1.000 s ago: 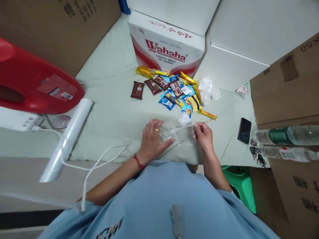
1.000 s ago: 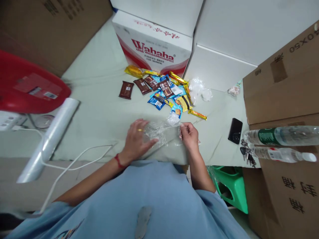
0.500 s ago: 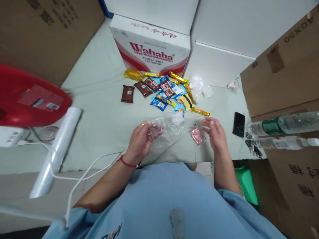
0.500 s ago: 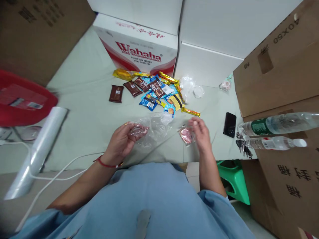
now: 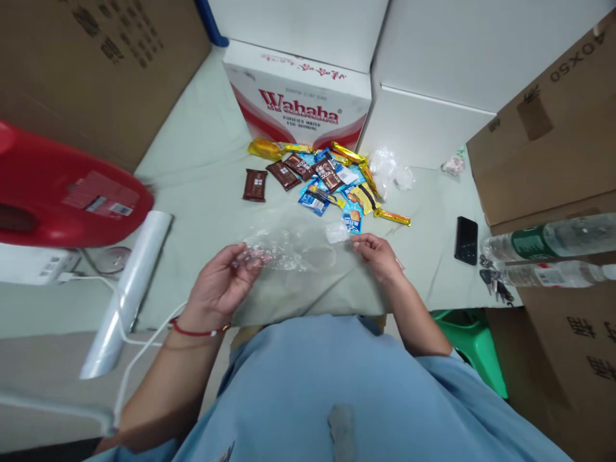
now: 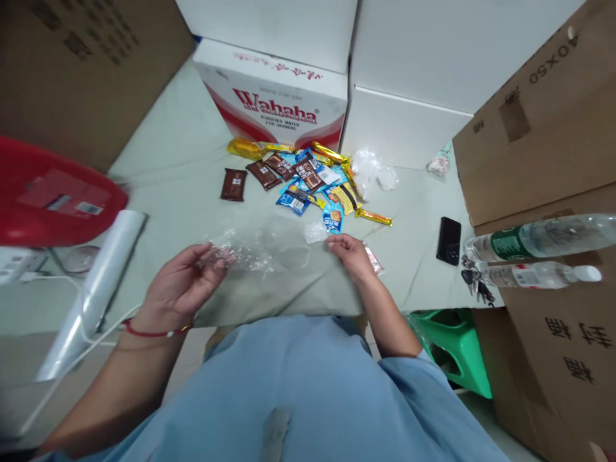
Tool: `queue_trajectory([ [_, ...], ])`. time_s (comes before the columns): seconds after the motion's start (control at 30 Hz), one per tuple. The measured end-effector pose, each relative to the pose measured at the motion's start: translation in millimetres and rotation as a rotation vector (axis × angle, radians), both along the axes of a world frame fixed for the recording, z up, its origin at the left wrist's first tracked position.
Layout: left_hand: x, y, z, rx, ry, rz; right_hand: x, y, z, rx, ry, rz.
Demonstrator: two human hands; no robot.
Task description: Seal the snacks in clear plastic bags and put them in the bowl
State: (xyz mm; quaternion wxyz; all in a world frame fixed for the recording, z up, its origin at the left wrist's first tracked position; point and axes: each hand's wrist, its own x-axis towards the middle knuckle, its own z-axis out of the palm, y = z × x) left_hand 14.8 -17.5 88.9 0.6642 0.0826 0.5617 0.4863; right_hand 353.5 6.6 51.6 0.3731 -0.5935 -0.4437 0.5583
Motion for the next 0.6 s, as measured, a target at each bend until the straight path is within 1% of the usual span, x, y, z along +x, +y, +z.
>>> queue_trajectory([
  [0.07, -17, -5, -8.7, -0.052, -0.005, 0.071, 12, 2, 7, -0.017, -0.052, 0.066],
  [0.13, -26, -11, -15.4, -0.072, 0.005, 0.093, 9, -2, 8, -0.064, -0.100, 0.144],
  [0.2, -27, -17, -19.1, -0.081, 0.029, 0.077, -9, -8, 4, -0.121, -0.132, 0.216],
  [0.27, -24, -23, -19.3, -0.086, 0.054, 0.049, -35, -14, -4, -0.130, -0.167, 0.232],
  [0.33, -22, -30, -16.7, -0.074, 0.072, 0.016, -60, -14, -13, -0.076, -0.195, 0.196],
  [0.4, -25, -37, -13.3, -0.048, 0.099, -0.027, -72, -8, -16, 0.006, -0.179, 0.157],
  [0.43, -29, -40, -12.2, -0.037, 0.122, -0.043, -72, -3, -15, 0.044, -0.160, 0.145],
  [0.5, -39, -48, -12.6, -0.034, 0.183, -0.050, -60, 10, -8, 0.096, -0.132, 0.133],
  [0.6, -54, -61, -22.6, -0.058, 0.291, -0.052, -27, 29, 8, 0.092, -0.142, 0.142],
])
